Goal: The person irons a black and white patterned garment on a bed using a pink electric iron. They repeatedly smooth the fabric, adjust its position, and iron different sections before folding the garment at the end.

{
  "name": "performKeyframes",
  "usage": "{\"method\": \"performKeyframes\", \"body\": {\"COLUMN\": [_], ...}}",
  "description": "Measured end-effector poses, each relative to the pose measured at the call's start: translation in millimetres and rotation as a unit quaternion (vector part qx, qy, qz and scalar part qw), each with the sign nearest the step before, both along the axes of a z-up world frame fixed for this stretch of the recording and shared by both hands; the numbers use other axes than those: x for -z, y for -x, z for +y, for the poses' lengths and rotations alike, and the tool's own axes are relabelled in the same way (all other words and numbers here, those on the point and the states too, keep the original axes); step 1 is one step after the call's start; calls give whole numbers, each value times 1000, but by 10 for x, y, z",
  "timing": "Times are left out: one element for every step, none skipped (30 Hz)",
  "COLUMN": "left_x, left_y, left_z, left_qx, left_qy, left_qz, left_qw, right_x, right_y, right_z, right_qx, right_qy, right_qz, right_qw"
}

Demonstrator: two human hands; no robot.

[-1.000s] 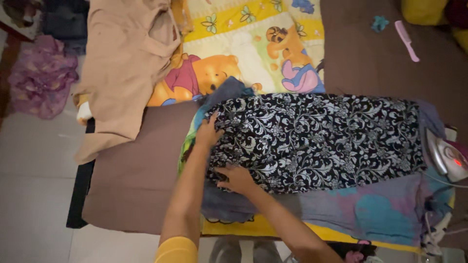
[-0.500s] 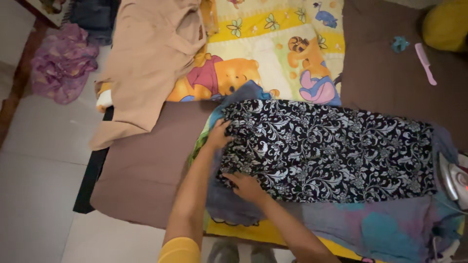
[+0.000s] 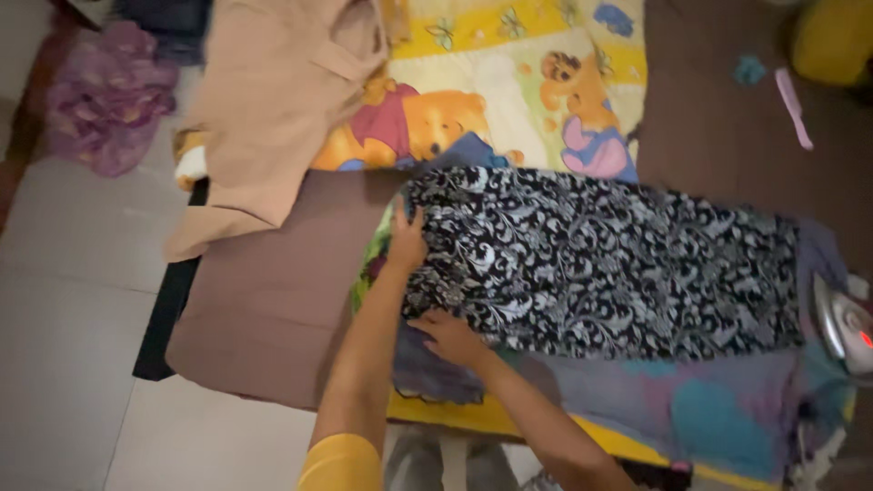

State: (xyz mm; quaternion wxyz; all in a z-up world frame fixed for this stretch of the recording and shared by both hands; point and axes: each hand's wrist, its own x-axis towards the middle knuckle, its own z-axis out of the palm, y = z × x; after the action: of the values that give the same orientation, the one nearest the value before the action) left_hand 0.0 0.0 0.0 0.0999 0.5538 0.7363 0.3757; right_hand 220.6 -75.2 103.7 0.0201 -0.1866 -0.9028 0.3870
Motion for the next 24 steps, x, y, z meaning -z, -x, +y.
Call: {"method": "performKeyframes", "body": {"left_x": [-86,-187,-308,-439,-568,-694,-818,-932,-1034,-1120,-1188,-1237,-1266,-1279,-1279,-1271,-1261,-1242,-1202,-1158,-1130,-1108,-1084,-1065], "left_y": [-41,-94,-134,-203,-303,-419,-519,-639,-789,-948,-1113,-1283,-1444,-1612,-1809,-2007,-2197,-2385,-2616,-2847,-3078,-3305,-3510,-3706], "left_z": [-35,-95,-151,-181,-187,-178,-158,-152,-133,-120,-83,-47,-4,48,81,124,193,275,288,312,372,422,480,523], "left_qx": [-2,2,5,9,15,21,27,53,80,107,115,124,129,137,144,152,165,179,194,199,201,203,205,208], "left_qy": [-14,4,21,38,52,65,80,74,65,56,67,77,87,67,49,31,27,24,26,38,49,60,58,55], "left_qz": [62,50,38,27,15,3,-7,-5,-3,0,-2,-4,-5,8,20,32,29,26,18,13,8,3,-1,-4], "left_qw": [998,999,999,999,998,998,996,996,995,993,991,989,988,988,988,987,985,983,980,979,978,977,977,977], "right_x": [-42,-89,-141,-192,-233,-271,-300,-328,-353,-369,-371,-357,-326,-278,-215,-141,-64,25,125,223,297,353,398,424], "right_y": [-27,-66,-109,-163,-225,-310,-391,-504,-660,-836,-1018,-1211,-1415,-1634,-1878,-2139,-2422,-2713,-3052,-3391,-3728,-4056,-4342,-4597], "right_z": [8,22,66,136,218,321,438,556,691,793,909,1019,1120,1214,1290,1371,1475,1583,1590,1596,1656,1698,1765,1822], "right_qx": [-11,19,47,76,93,110,126,149,173,196,211,225,237,263,289,314,342,370,398,421,440,458,460,461], "right_qy": [6,59,109,159,118,77,35,-1,-41,-80,-96,-111,-126,-144,-159,-174,-169,-163,-154,-147,-142,-136,-139,-142], "right_qz": [-3,7,19,32,38,43,48,44,38,32,2,-27,-57,-28,0,28,36,44,47,23,1,-21,-28,-34], "right_qw": [1000,998,993,984,988,990,990,988,983,977,973,968,962,954,944,933,924,914,903,895,887,878,877,875]}}
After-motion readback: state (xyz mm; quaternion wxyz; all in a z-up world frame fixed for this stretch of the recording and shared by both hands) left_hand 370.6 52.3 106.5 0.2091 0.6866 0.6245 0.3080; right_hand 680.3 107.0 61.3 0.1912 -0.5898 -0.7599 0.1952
